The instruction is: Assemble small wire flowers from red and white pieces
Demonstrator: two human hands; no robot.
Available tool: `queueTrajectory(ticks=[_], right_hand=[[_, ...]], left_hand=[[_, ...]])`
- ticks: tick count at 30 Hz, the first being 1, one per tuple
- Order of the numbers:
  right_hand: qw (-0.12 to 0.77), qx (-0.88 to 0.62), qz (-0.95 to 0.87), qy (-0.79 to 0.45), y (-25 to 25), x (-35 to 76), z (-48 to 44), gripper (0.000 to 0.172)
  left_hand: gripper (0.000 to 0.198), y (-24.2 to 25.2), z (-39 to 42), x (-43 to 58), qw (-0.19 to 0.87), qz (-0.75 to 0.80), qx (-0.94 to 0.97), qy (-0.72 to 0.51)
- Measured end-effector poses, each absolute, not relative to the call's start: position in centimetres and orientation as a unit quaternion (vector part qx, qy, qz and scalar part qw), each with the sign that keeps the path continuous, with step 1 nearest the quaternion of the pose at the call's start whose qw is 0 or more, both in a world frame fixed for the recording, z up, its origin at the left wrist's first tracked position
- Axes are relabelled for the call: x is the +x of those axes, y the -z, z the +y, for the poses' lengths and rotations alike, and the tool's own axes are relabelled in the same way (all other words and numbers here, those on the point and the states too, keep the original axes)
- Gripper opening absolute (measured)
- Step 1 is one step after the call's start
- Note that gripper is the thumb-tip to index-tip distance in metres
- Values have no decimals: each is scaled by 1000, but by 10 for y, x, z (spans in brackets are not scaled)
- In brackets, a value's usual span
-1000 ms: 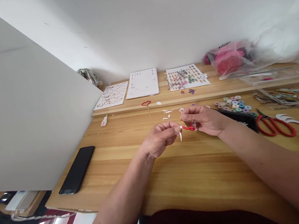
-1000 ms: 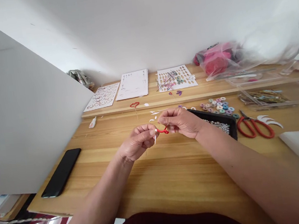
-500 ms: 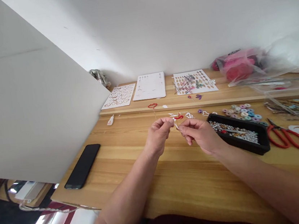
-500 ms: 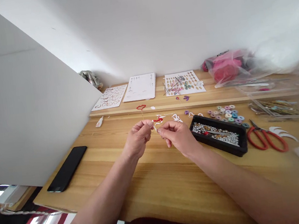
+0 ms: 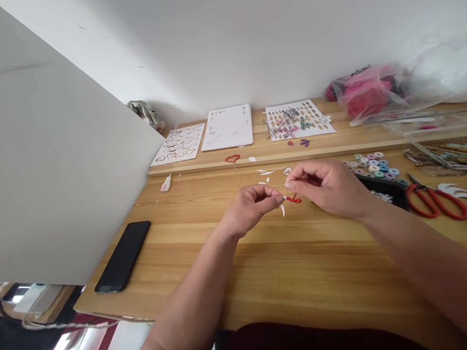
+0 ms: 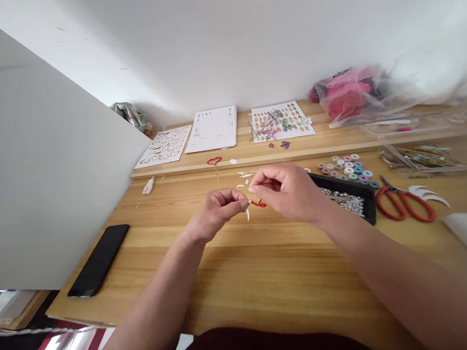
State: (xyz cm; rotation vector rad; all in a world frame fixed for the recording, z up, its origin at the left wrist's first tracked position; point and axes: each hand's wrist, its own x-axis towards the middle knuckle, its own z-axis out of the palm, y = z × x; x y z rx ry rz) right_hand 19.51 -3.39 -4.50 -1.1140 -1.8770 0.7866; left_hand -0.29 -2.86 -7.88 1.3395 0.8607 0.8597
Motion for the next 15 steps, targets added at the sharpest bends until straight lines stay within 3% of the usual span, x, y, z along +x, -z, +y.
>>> queueTrajectory(ticks=[5,9,15], right_hand=[[393,-439,-674,-446,60,206,-16,27],[401,-426,-588,-559,79,199,-11,35],[379,-427,-659,-489,85,180,-26,27]], left_hand=[[32,76,-33,-4,689,332,546,-344],[37,78,-31,-2,710,322,478,-404],[35,81,-25,-1,662,361,421,-505]])
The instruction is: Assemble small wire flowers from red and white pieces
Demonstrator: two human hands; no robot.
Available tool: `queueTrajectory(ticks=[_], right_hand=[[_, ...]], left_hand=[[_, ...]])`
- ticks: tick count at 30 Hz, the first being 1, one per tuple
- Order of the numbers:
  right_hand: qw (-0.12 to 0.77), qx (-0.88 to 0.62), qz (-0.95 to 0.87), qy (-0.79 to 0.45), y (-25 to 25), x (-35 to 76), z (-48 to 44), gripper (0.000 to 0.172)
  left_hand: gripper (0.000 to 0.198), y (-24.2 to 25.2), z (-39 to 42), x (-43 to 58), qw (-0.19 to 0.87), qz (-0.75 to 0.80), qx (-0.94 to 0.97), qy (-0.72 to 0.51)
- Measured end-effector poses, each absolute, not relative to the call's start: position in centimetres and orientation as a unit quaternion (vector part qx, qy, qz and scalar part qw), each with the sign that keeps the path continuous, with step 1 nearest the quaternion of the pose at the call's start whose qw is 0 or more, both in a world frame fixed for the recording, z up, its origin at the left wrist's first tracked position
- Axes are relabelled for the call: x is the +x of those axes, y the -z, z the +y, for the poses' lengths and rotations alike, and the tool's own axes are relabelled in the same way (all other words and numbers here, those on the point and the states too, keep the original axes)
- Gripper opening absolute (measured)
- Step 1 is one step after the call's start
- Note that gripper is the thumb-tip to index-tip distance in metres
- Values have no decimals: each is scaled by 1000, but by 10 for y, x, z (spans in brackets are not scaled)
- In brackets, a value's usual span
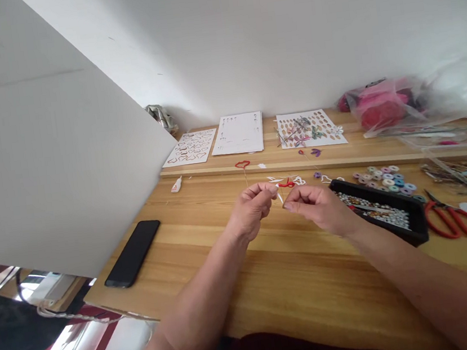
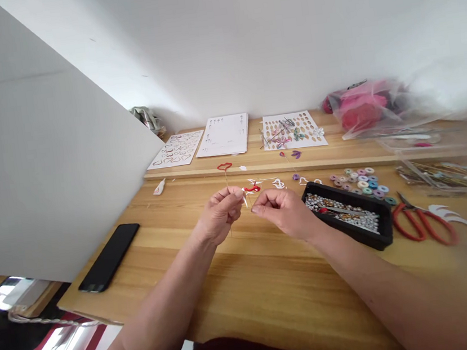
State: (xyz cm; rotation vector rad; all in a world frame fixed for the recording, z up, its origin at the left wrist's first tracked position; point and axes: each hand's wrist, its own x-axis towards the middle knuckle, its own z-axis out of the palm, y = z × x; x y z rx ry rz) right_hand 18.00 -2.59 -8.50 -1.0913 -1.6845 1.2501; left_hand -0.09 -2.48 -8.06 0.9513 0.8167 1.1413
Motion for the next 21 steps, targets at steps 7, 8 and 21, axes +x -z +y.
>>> queueTrajectory(ticks=[7,8,21], right_hand=[[371,-433,-752,-330,57,176,-53,18],[377,-435,-755,-314,52,177,-54,17],[390,-443,-683,-430,55,201,-24,27]], left_hand=[[33,84,-21,-2,571,415,498,-504],[34,84,-21,-2,569,415,515,-489],[31,74,-34,-5,666,341,565,-348]])
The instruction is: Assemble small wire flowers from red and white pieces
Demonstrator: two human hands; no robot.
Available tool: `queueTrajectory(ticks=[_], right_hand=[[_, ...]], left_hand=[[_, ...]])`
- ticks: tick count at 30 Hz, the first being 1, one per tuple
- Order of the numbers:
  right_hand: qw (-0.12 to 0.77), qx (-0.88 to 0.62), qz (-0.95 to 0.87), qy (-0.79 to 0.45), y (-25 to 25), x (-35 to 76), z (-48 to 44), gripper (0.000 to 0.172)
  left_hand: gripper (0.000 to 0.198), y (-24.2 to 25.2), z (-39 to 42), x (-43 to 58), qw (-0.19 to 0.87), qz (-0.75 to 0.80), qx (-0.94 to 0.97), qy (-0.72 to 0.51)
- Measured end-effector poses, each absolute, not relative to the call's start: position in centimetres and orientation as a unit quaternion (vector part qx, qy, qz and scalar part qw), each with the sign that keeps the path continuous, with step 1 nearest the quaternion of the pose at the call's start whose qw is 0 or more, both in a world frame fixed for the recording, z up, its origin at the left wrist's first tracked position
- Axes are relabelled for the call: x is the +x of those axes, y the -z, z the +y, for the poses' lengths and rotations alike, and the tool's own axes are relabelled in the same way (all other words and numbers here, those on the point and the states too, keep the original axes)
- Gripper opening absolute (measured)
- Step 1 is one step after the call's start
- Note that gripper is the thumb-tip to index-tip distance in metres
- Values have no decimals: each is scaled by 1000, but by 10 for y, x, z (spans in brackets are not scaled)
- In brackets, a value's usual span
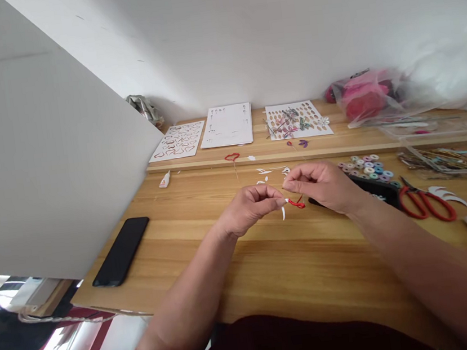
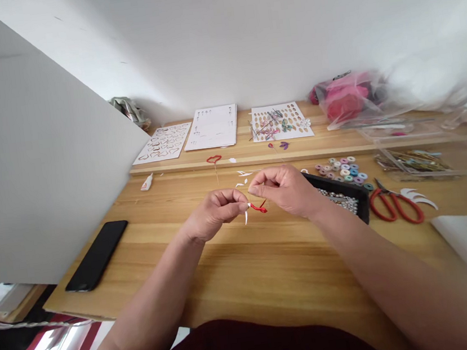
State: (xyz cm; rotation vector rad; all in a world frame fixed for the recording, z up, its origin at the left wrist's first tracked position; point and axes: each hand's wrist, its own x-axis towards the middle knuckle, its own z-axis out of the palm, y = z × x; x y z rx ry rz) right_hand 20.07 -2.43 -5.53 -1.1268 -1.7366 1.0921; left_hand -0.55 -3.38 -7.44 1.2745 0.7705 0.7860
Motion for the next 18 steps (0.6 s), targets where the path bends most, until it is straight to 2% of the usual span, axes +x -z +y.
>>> queueTrajectory(ticks=[4,7,13,18], right_hand=[[391,-435,-552,-594,71,198,-17,34],[371,-434,-518,-637,80,194,-17,34],[313,-444,-680,-492,68,188,-32,28],[338,-458,-737,-365,42,188,-46,21]], left_hand=[[32,77,-31,-6,692,322,525,-377],[33,78,-28,-5,688,319,489,-431],[37,78,-23,-3,619,369,459,-520],[36,79,-21,-3,573,390,520,-499]])
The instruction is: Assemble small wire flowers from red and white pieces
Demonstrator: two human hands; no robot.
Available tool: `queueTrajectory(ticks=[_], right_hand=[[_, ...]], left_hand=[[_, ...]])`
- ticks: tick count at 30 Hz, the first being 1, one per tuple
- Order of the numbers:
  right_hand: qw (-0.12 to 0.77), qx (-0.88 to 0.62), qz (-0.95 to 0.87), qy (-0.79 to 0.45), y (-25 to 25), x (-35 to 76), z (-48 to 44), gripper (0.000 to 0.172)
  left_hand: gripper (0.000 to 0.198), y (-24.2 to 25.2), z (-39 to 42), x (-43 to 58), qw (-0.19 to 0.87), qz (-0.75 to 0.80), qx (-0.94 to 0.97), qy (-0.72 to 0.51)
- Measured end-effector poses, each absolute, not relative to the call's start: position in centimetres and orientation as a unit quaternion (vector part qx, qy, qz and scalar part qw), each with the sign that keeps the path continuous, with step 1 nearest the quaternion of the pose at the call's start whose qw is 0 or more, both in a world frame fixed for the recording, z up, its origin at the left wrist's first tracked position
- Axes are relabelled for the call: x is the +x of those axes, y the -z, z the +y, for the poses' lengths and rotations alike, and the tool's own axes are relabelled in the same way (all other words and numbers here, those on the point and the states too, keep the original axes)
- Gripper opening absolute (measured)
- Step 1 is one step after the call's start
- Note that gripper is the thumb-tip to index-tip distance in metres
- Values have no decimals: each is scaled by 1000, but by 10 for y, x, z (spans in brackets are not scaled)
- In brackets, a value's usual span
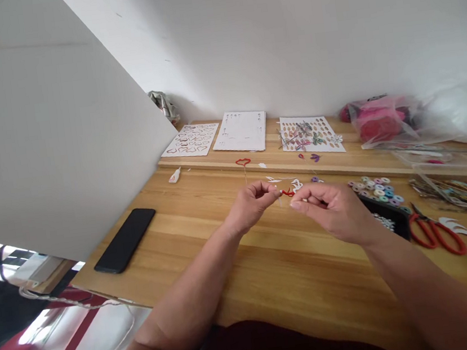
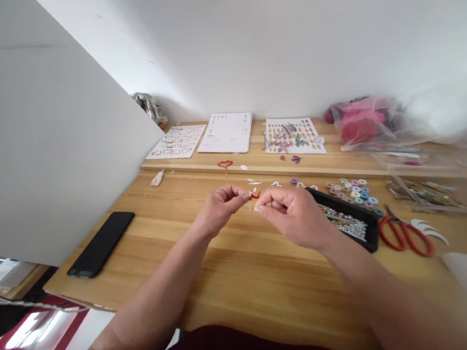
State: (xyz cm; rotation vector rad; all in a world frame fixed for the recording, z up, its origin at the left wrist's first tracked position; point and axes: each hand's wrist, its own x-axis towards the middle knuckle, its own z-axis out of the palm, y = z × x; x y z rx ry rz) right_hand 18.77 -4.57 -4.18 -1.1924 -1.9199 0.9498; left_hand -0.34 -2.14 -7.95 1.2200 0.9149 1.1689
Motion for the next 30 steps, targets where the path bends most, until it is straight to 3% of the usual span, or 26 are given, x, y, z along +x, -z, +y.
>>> queueTrajectory(ticks=[5,11,22,25,30], right_hand=[[350,-470,-754,-297,26,190,-38,21],[368,-473,-730,-329,30,197,-15,21],[384,-456,-492,-634,73,191,-24,38],[382,-467,-531,-595,77,188,-37,33],[336,-488,-717,-367,59,186,-60,23]], left_hand=[[33,81,-25,-4,601,377,557,-431],[27,70,-32,-5,645,323,572,-391],[33,77,-27,-7,664,308,512,-449],[33,77,-25,-5,640,336,501,-476],[33,78,-26,-2,564,397,538,-484]])
